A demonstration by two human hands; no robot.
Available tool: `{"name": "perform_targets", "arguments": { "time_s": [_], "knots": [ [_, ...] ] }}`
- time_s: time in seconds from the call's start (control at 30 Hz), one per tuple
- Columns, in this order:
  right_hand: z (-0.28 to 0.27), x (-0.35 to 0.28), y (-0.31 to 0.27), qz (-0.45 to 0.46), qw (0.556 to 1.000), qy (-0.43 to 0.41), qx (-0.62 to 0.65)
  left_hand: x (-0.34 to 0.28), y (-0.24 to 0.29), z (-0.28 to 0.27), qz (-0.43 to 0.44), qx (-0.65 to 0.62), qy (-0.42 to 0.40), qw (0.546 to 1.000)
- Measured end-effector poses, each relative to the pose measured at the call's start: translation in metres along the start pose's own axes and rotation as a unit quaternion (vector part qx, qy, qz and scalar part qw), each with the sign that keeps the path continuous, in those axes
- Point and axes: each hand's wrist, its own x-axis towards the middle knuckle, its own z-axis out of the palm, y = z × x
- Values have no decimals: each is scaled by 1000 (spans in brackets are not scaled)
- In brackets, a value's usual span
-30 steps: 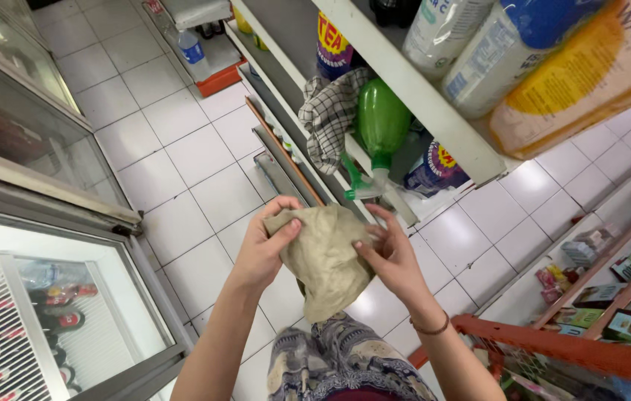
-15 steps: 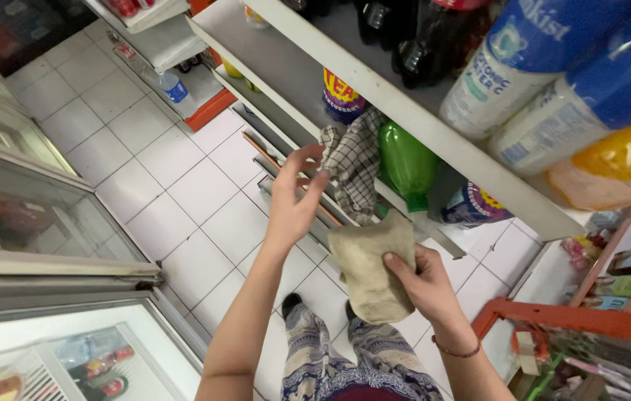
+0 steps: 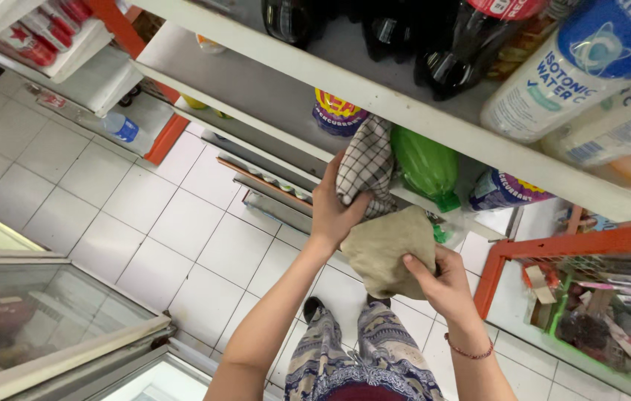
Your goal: The person wipes the exterior glass doors of a commercial refrigerator using cloths and a spray bottle.
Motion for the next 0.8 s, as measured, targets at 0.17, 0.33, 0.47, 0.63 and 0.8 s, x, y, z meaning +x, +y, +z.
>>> {"name": "perform_targets", "arguments": {
  "time_s": [0.17,0.33,0.47,0.63,0.8],
  "knots": [
    [10,-7,-2,-3,999,35,1,-17,-17,-32,42,-106,8,993],
    [31,-7,-22,-34,999,22,-16,-32,-30,-68,124,-119,157,972],
    [67,14,-45,-75,996,-11,-40,-44,-42,-100,114,-207,258,937],
    [142,90,-74,-91,986,-3,-139,-64,-51,-133,46,-320,335,885],
    [204,169,-91,-195,980,-22,18,-89,-45,-151,38,-268,362,892]
  ]
}}
